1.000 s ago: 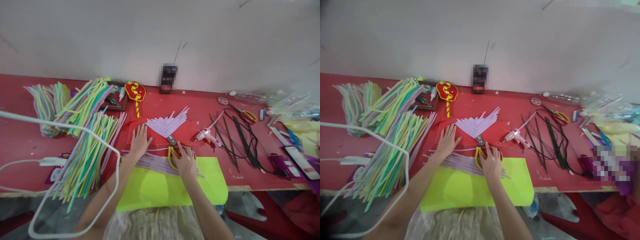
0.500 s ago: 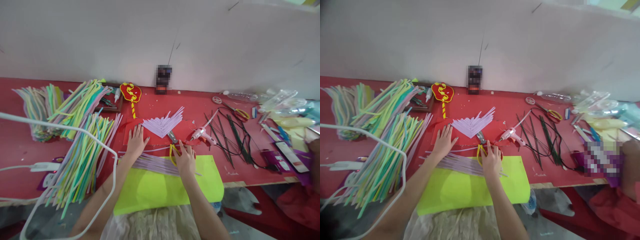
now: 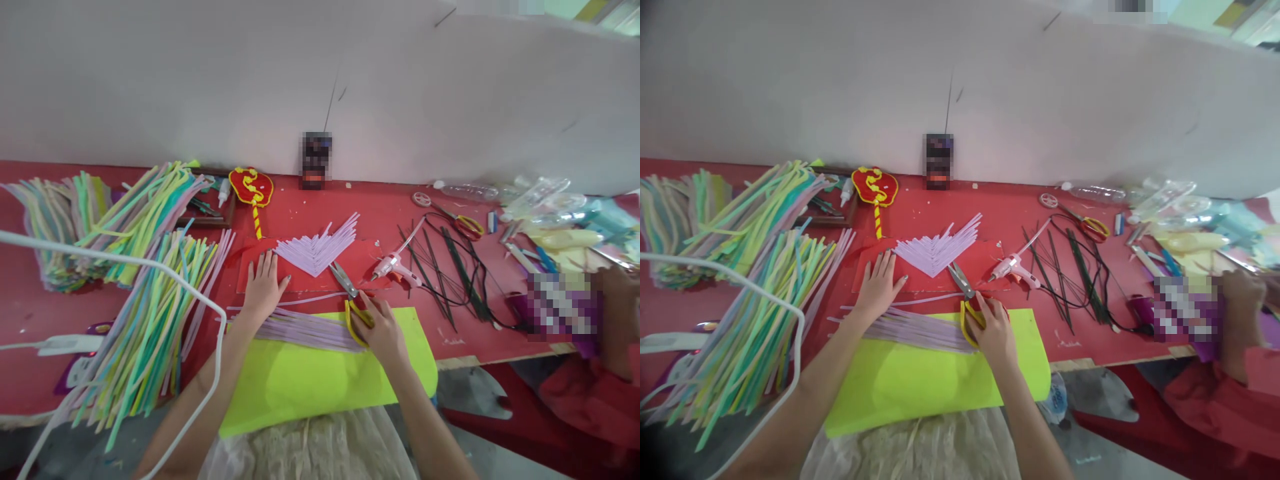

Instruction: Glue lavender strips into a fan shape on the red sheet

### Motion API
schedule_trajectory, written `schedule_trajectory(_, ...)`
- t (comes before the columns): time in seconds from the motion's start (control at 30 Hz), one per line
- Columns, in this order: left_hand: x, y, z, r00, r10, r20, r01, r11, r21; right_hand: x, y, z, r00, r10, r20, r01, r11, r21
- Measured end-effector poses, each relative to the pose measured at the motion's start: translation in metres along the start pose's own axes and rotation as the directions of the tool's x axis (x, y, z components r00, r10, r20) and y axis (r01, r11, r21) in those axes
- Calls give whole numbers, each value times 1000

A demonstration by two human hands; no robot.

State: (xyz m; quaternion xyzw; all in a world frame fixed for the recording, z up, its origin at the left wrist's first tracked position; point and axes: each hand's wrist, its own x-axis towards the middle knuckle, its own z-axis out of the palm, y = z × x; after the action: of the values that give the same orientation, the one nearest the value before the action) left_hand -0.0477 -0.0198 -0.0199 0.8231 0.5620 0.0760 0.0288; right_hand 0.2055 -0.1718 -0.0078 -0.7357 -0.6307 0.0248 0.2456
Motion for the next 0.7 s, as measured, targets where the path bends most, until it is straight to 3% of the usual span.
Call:
schedule_trajectory(0.1,0,-1,2,1000,2,-3,-2,1000,-2,9,21,-19,999,-49,14,49,999,17)
schedule_trajectory(0.23,0,0,3,1000,-1,-21,1,1000,-8,41,73,-40,994,16,-106,-28,994,-110)
schedule_trajectory(0.33,0,1,2,1000,-7,-12,7,1000,-4,73,113,-40,994,54,-97,-74,973,-220)
schedule_trajectory(0.4,0,2,0,1000,-11,0,11,1000,3,89,130,-33,999,51,-18,-54,973,-223)
schedule_trajectory(0.57,0,2,-3,1000,-11,13,10,1000,15,111,139,-24,994,11,109,14,973,-229)
schedule_trajectory(0.7,0,2,-4,1000,-23,16,23,999,23,127,145,-40,1000,5,27,2,973,-231)
